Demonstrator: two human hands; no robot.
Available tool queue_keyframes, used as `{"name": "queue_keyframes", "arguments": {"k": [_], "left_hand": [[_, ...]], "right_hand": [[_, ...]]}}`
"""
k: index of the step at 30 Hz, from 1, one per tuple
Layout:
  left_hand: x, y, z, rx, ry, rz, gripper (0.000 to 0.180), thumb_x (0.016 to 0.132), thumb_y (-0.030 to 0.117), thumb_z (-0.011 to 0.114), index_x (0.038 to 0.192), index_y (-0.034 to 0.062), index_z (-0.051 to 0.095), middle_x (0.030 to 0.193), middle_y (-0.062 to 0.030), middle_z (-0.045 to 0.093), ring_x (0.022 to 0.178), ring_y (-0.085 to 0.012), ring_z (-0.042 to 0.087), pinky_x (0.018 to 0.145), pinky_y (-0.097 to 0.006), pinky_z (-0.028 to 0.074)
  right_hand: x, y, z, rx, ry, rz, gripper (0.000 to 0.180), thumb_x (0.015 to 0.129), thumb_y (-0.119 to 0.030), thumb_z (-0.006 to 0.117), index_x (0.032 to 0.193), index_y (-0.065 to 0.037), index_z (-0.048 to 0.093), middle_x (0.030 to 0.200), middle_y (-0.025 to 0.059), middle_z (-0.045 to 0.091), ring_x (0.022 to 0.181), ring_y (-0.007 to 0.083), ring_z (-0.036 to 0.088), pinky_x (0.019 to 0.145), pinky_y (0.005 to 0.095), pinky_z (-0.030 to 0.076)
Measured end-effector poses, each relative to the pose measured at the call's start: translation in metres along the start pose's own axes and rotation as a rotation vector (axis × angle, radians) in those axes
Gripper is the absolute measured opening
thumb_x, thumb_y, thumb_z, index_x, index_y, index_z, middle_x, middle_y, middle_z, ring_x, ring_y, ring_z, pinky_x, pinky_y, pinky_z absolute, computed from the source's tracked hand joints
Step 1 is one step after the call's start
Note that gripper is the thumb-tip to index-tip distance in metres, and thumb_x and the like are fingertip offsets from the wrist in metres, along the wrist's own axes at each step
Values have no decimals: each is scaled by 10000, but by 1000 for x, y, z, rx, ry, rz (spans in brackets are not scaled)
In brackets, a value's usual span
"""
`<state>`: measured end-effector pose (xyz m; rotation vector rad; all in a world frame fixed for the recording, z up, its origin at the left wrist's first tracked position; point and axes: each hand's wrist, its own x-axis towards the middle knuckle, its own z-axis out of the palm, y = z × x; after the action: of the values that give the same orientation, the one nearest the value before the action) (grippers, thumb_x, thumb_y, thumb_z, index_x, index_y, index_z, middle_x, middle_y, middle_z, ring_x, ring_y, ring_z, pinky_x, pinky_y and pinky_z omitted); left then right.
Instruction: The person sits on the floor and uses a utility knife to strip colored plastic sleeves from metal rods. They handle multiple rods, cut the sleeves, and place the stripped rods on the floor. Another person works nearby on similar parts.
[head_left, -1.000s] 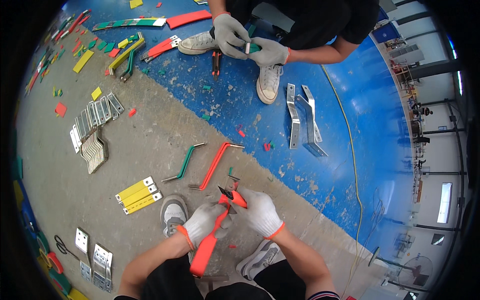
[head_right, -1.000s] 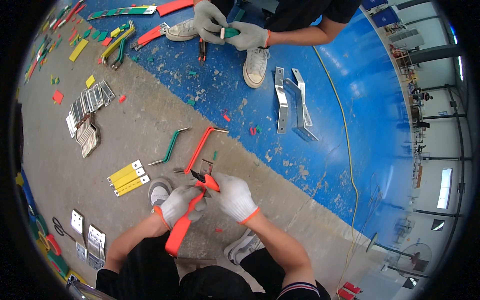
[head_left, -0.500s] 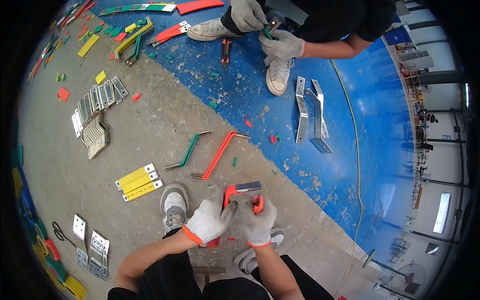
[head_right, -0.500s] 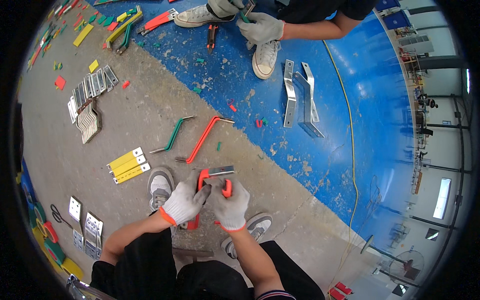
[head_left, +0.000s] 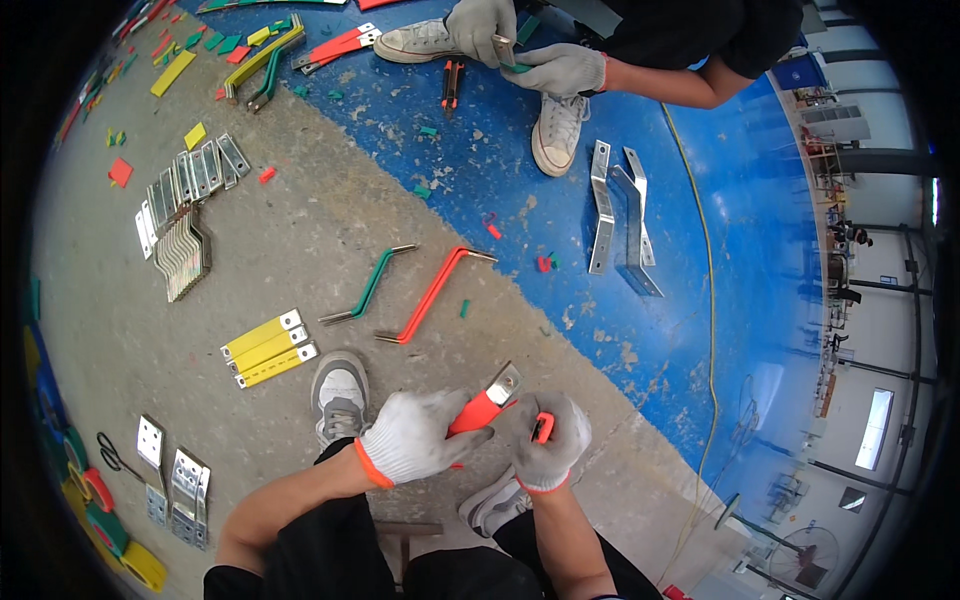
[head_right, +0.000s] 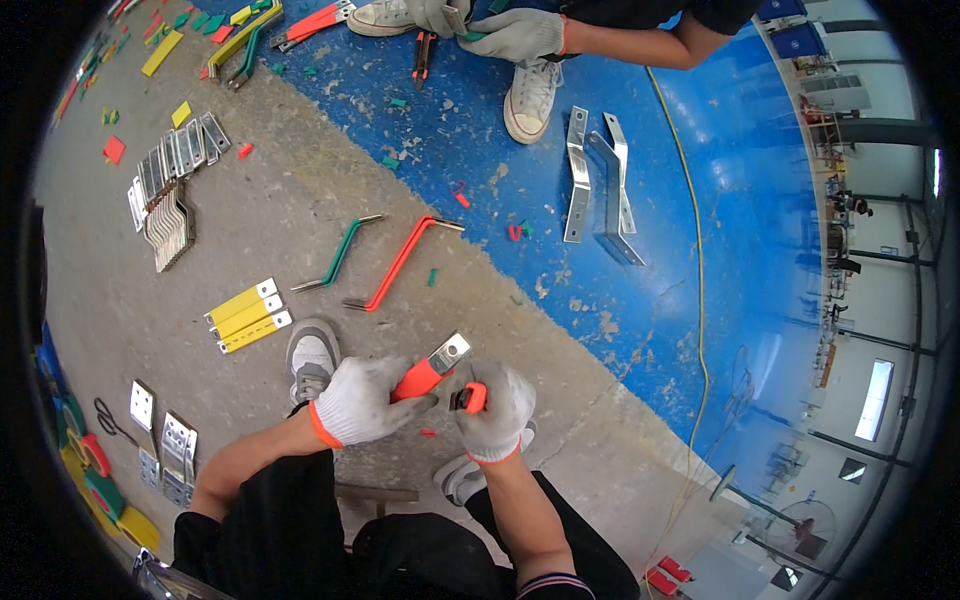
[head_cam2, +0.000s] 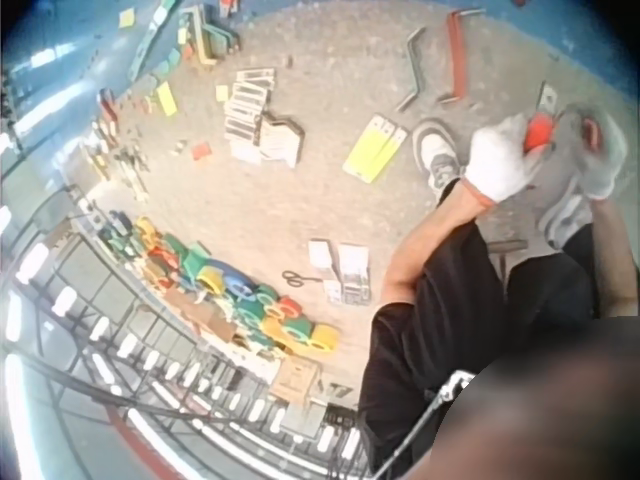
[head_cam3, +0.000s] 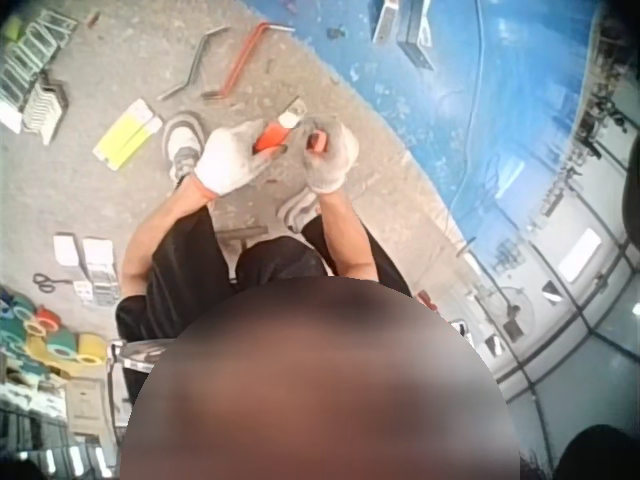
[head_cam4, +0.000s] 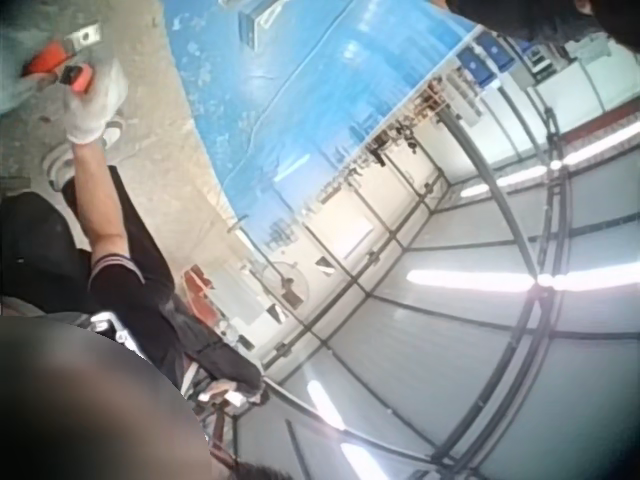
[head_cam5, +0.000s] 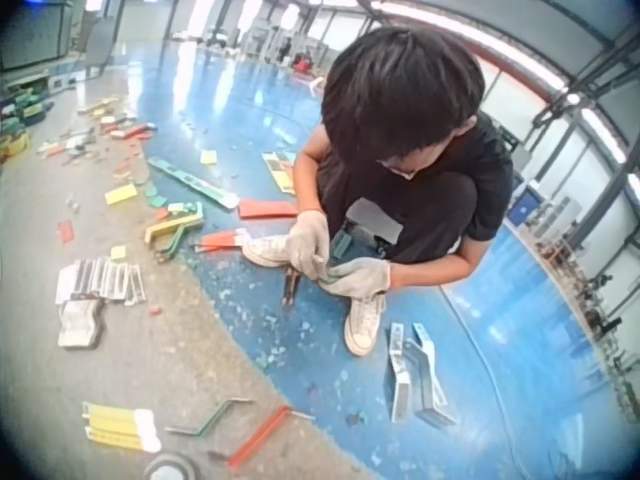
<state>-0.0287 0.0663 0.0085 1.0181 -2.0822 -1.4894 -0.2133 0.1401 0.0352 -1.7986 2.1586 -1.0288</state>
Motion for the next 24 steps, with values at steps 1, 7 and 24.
{"name": "queue_keyframes", "arguments": {"k": [1,7,24], "left_hand": [[0,-1,2,0,-16,12,348,822,318,819,844,25,632,699,-177,606,611,-381,633,557,-440,498],[-22,-21,5,-23,-71,16,350,790,281,836,824,11,616,674,-190,579,610,-390,615,569,-446,485],[-4,4,-28,-8,-9,157,224,847,205,746,960,81,599,835,-126,597,656,-344,645,561,-437,524]], "right_hand": [[4,0,2,-28,21,12,98,769,28,662,845,-19,621,671,53,604,605,170,585,574,323,457],[80,12,-19,167,99,664,61,905,-47,633,946,-8,655,767,50,672,678,131,603,620,321,481],[18,-54,-15,324,-334,249,357,804,108,736,1142,6,679,973,59,695,823,103,631,743,255,516]]}}
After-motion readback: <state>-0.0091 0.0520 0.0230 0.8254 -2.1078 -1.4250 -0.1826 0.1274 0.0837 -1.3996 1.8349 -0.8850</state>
